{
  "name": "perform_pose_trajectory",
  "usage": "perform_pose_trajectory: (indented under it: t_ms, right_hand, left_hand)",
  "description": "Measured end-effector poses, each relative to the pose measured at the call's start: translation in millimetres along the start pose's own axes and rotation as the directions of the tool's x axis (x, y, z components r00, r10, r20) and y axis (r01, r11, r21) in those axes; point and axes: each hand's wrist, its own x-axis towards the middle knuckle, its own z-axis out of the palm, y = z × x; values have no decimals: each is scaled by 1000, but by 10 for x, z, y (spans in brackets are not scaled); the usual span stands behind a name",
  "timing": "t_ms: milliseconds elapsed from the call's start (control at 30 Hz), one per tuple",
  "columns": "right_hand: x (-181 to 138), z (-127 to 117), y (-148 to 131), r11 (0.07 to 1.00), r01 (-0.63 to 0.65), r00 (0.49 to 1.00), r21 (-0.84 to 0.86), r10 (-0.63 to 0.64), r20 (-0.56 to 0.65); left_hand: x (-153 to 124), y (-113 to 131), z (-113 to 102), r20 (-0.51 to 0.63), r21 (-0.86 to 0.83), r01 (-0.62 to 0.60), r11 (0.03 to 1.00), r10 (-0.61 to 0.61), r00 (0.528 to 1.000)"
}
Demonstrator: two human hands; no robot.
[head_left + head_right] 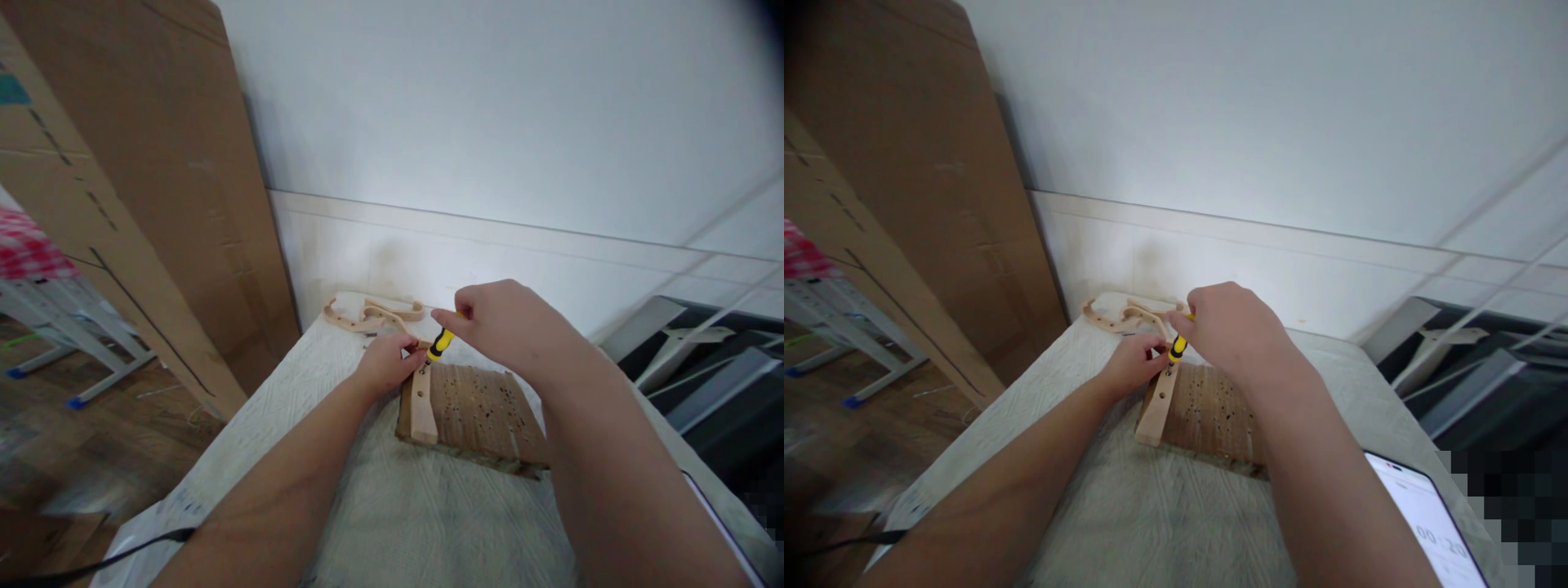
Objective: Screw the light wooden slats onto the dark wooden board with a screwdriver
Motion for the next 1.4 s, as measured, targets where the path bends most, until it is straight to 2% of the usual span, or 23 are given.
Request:
perform_pose_trajectory:
  t_ms: [100, 200, 333, 400, 467, 567, 633, 733, 800, 867, 967, 1033, 1200, 1333, 1400]
  right_hand:
    - [33, 47, 19, 998, -39, 999, -48, 39, -4]
    - [41, 52, 27, 996, -62, 998, -71, 63, 9]
    - [27, 23, 30, 995, -73, 996, -67, 75, 37]
    - [17, 7, 20, 994, -84, 995, -64, 87, 43]
    - [9, -7, -4, 993, -97, 994, -69, 99, 34]
    - [-3, -22, -61, 991, -104, 995, -84, 104, 4]
    - [-12, -23, -93, 992, -92, 996, -82, 91, -15]
    - [-30, -9, -101, 997, -70, 997, -37, 70, -15]
    - [-44, 3, -76, 1000, -19, 1000, 25, 20, -13]
    - [-52, 10, -41, 985, 104, 994, 138, -100, -35]
    - [-53, -6, -3, 886, 325, 943, 331, -330, -44]
    - [-49, -27, -1, 851, 367, 921, 376, -388, -22]
    - [-53, -43, -52, 929, 225, 969, 293, -244, 29]
    - [-66, -24, -87, 979, 85, 995, 184, -92, 30]
    - [-72, -29, -81, 973, 104, 994, 208, -109, 10]
  left_hand:
    - [0, -6, 18, 4, -1, 10, 1000, -10, 1000]
    - [10, -23, 10, -27, -49, 76, 996, -78, 997]
    - [7, 28, -113, -228, -139, 124, 983, -154, 961]
    - [-15, 122, -205, -323, -183, 46, 982, -105, 941]
    - [-45, 246, -278, -359, -204, -104, 973, 24, 933]
    - [-79, 407, -306, -305, -164, -259, 952, 201, 931]
    - [-82, 457, -280, -272, -151, -261, 953, 214, 938]
    - [-66, 453, -236, -264, -218, -205, 954, 145, 954]
    - [-55, 429, -229, -262, -269, -169, 948, 97, 960]
    - [-50, 412, -238, -255, -301, -151, 942, 73, 964]
    - [-51, 410, -253, -231, -340, -153, 928, 75, 970]
    - [-55, 419, -252, -216, -367, -145, 919, 68, 974]
    - [-56, 412, -224, -259, -375, -121, 919, 22, 966]
    - [-49, 378, -224, -253, -317, -143, 937, 62, 965]
    - [-50, 373, -238, -253, -305, -173, 936, 96, 963]
